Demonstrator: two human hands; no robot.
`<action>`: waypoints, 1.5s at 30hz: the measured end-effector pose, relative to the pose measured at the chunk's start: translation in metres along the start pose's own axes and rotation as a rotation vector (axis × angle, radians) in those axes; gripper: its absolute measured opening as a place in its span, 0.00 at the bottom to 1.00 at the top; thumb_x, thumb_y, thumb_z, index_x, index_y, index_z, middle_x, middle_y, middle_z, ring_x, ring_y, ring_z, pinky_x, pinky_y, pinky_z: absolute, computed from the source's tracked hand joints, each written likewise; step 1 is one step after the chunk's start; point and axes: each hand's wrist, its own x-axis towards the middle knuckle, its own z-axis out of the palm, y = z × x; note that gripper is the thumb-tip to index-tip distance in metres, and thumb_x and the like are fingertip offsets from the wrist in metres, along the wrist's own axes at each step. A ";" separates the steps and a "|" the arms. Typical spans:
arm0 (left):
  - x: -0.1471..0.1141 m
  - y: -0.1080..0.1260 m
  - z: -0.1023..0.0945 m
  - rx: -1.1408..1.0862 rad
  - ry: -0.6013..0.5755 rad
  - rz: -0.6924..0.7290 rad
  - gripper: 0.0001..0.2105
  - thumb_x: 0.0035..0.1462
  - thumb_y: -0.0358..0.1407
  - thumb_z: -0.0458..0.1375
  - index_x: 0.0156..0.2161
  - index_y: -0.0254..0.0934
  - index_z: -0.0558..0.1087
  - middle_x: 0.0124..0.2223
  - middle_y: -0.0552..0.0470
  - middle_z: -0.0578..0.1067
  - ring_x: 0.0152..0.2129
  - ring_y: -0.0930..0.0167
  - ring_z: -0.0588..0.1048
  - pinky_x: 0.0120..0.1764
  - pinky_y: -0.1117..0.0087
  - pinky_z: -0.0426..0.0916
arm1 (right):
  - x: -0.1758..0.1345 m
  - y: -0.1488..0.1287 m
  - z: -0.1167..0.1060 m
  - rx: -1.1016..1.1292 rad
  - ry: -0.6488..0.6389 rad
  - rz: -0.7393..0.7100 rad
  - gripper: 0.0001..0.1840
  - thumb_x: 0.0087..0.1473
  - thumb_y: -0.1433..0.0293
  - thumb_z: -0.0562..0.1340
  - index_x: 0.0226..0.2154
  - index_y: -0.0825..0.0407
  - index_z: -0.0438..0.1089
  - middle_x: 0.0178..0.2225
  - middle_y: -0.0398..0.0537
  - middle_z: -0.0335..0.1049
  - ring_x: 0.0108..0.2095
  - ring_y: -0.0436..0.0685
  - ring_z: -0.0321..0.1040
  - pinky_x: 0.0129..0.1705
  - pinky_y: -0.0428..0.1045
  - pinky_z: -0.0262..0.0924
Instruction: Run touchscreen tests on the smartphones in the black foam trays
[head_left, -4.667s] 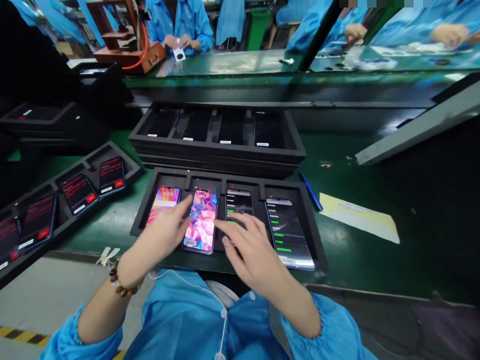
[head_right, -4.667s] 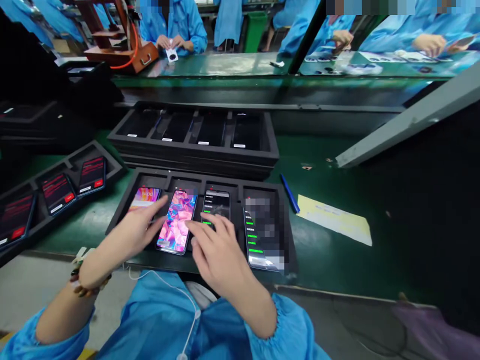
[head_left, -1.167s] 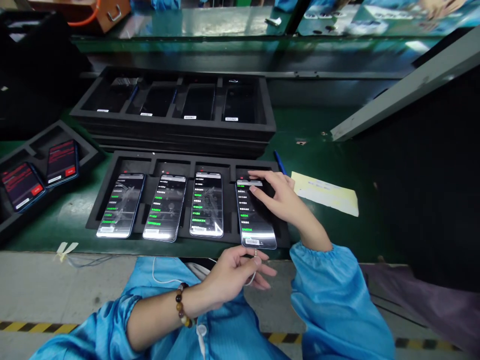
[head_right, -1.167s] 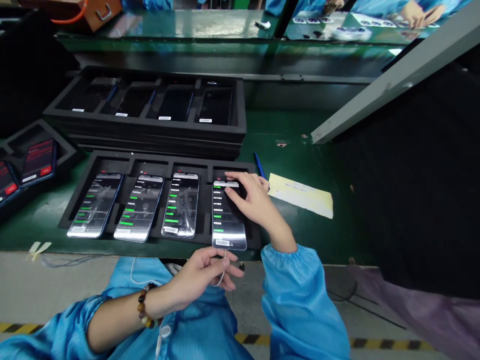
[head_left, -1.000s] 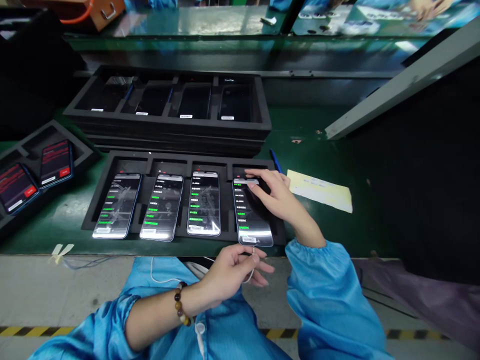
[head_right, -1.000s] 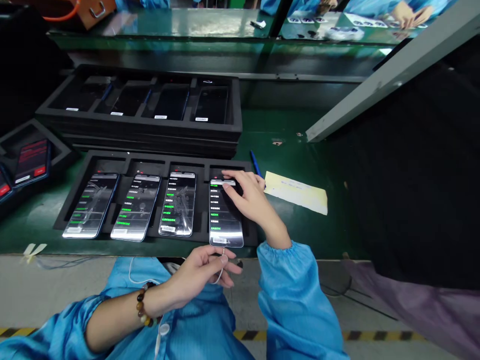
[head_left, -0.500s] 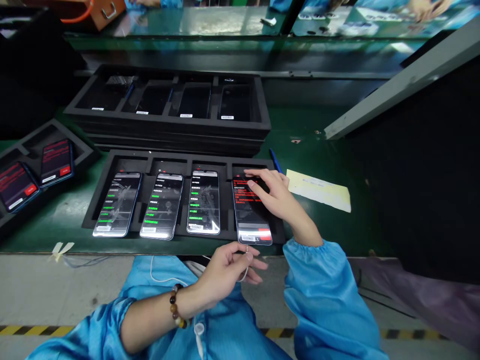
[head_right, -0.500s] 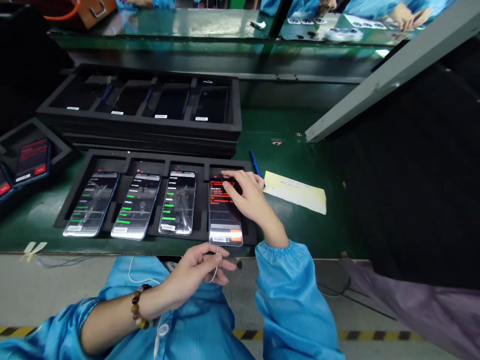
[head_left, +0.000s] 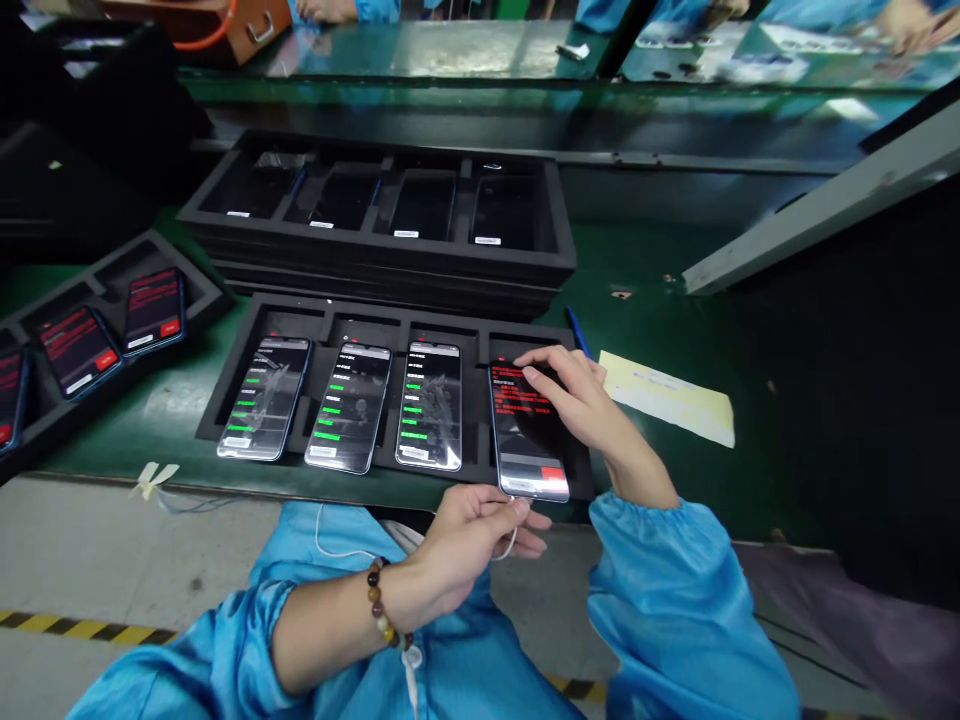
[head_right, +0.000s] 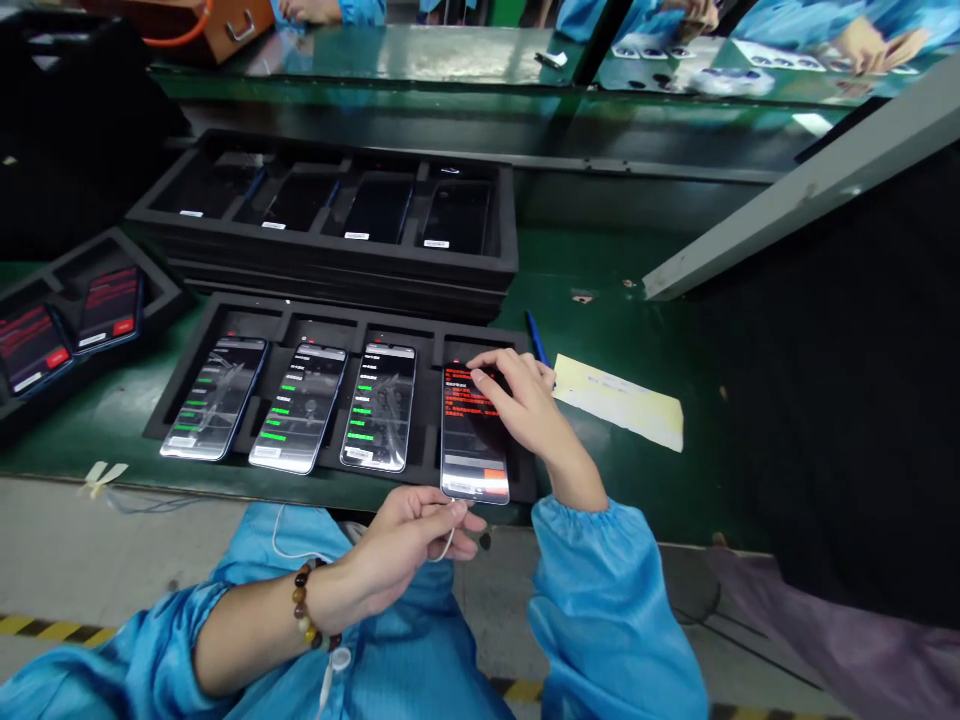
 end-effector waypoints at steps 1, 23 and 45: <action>0.002 -0.002 0.000 -0.004 0.008 0.014 0.35 0.39 0.63 0.80 0.39 0.31 0.82 0.44 0.36 0.87 0.32 0.67 0.83 0.43 0.65 0.77 | 0.001 0.002 0.000 -0.008 -0.005 0.001 0.20 0.73 0.50 0.53 0.49 0.40 0.76 0.51 0.48 0.80 0.52 0.68 0.69 0.64 0.71 0.54; -0.087 0.149 -0.168 2.103 0.321 0.837 0.32 0.73 0.57 0.57 0.71 0.38 0.72 0.76 0.33 0.65 0.68 0.44 0.67 0.65 0.37 0.68 | -0.039 -0.182 0.106 -0.379 -0.133 -0.335 0.27 0.77 0.57 0.54 0.69 0.49 0.72 0.73 0.61 0.64 0.72 0.80 0.58 0.67 0.84 0.60; -0.095 0.175 -0.224 1.820 0.522 1.084 0.31 0.75 0.57 0.54 0.72 0.39 0.65 0.66 0.38 0.77 0.62 0.51 0.74 0.71 0.41 0.59 | -0.022 -0.150 0.086 -0.207 0.049 -0.146 0.27 0.73 0.68 0.49 0.68 0.45 0.68 0.66 0.52 0.72 0.71 0.71 0.60 0.68 0.72 0.61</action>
